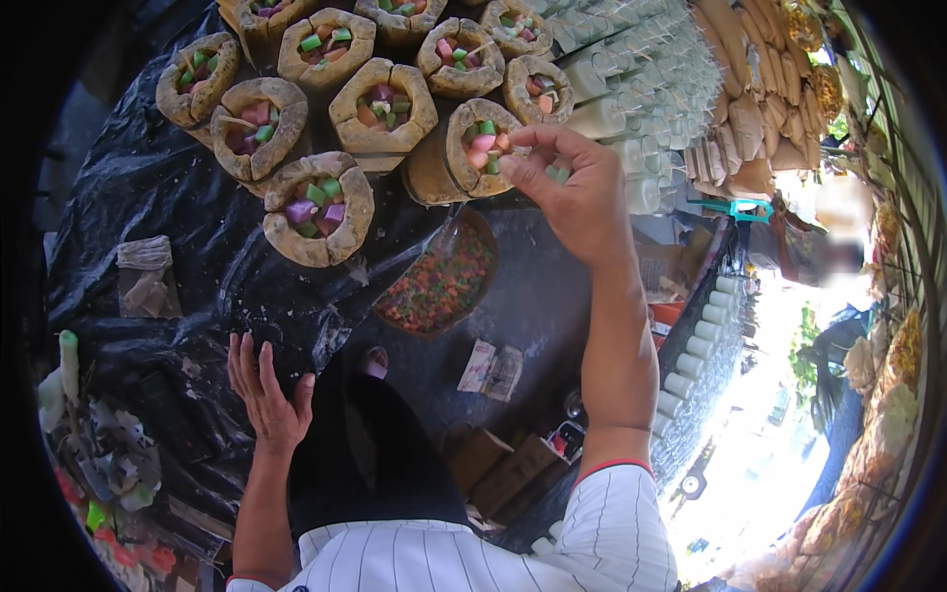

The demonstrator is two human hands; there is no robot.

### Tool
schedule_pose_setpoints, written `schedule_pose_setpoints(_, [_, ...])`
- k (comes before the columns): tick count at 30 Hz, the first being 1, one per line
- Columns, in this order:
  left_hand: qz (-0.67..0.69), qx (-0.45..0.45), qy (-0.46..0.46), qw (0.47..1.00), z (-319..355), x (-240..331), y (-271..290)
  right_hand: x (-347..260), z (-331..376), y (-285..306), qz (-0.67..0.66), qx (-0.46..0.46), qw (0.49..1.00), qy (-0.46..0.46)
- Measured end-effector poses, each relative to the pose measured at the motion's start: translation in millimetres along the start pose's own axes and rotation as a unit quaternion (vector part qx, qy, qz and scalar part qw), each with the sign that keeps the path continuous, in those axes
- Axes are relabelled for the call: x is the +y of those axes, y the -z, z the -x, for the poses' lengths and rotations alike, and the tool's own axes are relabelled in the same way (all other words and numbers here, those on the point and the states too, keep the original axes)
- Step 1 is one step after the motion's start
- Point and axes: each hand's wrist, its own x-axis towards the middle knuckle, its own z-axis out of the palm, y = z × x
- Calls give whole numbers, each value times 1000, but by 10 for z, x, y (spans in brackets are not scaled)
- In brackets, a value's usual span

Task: The person places small colorful pieces into the openings of multiple cylindrical containers arranged on a table. They repeatedly pick up pieces from a nearby basket and insert them into the containers, occasionally adjusting the placement.

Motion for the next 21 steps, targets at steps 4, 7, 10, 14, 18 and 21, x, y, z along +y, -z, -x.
schedule_pose_setpoints(4, [-6, -4, -7, 1000, -3, 1, 1, -2, -35, -161, 27, -9, 999, 37])
schedule_pose_setpoints(7, [-5, -8, -7, 1000, -10, 5, 2, -10, -109, -172, 102, 41, 992, 61])
schedule_pose_setpoints(10, [0, -7, -7, 1000, -11, 5, 4, -22, -110, -176, 97, 48, 993, 41])
schedule_pose_setpoints(14, [1, -11, -5, 1000, -1, 0, 12, -41, -7, -183, 69, 58, 996, 21])
schedule_pose_setpoints(18, [2, -19, -1, 1000, 1, 7, 22, -34, 14, -213, 58, 21, 998, 0])
schedule_pose_setpoints(21, [-2, -18, -2, 1000, -3, 13, 23, -30, -16, -205, 43, 10, 999, 22])
